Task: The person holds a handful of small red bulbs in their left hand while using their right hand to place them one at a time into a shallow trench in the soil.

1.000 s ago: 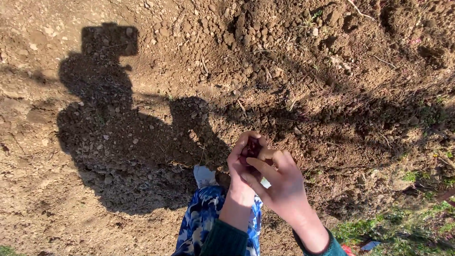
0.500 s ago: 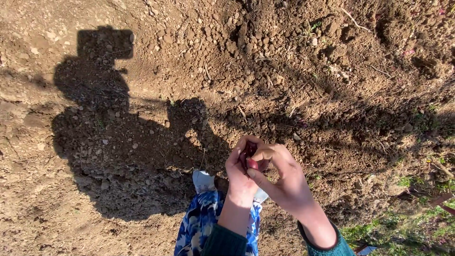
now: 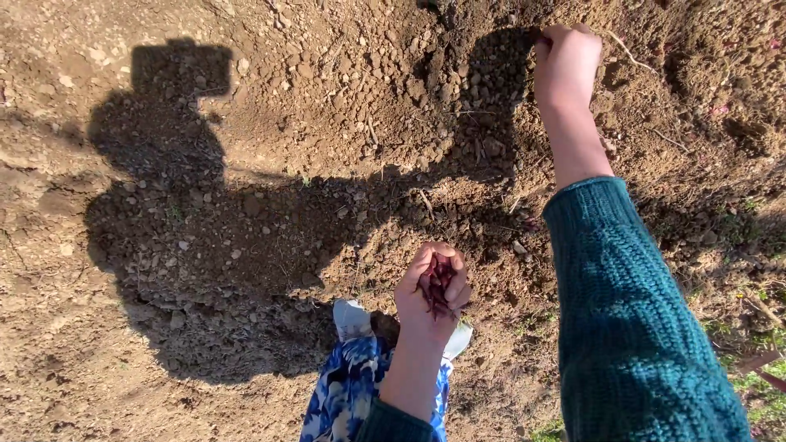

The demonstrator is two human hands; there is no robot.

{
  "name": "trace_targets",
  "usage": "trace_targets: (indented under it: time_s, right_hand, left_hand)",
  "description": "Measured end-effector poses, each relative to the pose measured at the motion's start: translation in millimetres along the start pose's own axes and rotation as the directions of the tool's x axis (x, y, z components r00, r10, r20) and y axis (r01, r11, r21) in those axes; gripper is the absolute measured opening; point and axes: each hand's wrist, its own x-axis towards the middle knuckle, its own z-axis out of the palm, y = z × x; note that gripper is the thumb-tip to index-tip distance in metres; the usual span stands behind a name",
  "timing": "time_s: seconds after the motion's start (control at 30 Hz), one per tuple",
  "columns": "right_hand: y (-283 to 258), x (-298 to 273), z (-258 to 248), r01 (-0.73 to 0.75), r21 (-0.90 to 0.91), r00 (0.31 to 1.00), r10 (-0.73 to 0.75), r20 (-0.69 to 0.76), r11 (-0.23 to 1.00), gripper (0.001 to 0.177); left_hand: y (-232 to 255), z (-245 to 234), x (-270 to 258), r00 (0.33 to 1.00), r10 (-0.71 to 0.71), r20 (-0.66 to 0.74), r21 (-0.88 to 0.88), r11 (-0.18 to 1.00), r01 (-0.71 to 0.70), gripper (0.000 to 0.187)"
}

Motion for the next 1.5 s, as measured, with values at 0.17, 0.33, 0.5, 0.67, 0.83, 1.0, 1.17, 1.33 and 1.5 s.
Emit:
trace_targets:
  time_s: [0.17,0.33,0.5,0.67,0.83,1.0,1.17,1.33,1.5]
  right_hand:
    - [8,11,35,-0.034,-0.184,0.999,0.031,-0.016,0.982,0.017]
    - [14,11,40,-0.009,-0.125,0.998,0.001,-0.061,0.992,0.014]
    - [18,9,42,-0.01,-0.116,1.0,0.009,-0.013,0.993,0.012]
    - [21,8,55,0.06,-0.201,0.995,-0.075,-0.065,0.978,0.01]
    - [34,13,68,0.11,-0.311,0.979,-0.156,-0.128,0.944,0.007]
    - [23,14,42,0.06,-0.191,0.997,-0.048,0.066,0.98,0.021]
    - [-36,-58,-60,0.117,0.077,0.993,-0.116,-0.022,0.99,0.014]
    - [-34,-187,-110,0.013,0.335,0.983,0.049,-0.177,0.942,0.01]
    - [12,-301,-68,-0.219,0.382,0.947,0.29,-0.14,0.898,0.015]
  left_hand:
    - [6,-2,2,0.999,0.031,-0.026,-0.009,0.999,-0.031,0.023]
    - [11,1,5,0.997,0.032,-0.069,0.0,0.999,-0.032,0.024]
    - [8,2,8,0.987,0.025,-0.162,0.018,1.0,-0.023,0.022]
    - [9,-5,11,0.99,0.025,-0.142,0.012,1.0,-0.023,0.023]
    - [12,-6,6,0.995,0.03,-0.09,0.013,0.999,-0.029,0.024]
    - [6,-6,-3,0.999,0.02,-0.049,0.001,1.0,-0.02,0.024]
    - [2,-13,-11,0.999,-0.043,0.02,0.003,0.999,0.043,0.023]
    - [-20,-39,-13,0.98,-0.019,0.198,-0.096,0.995,0.039,0.027]
    - [-43,-63,-21,0.99,-0.129,0.058,-0.099,0.986,0.134,0.027]
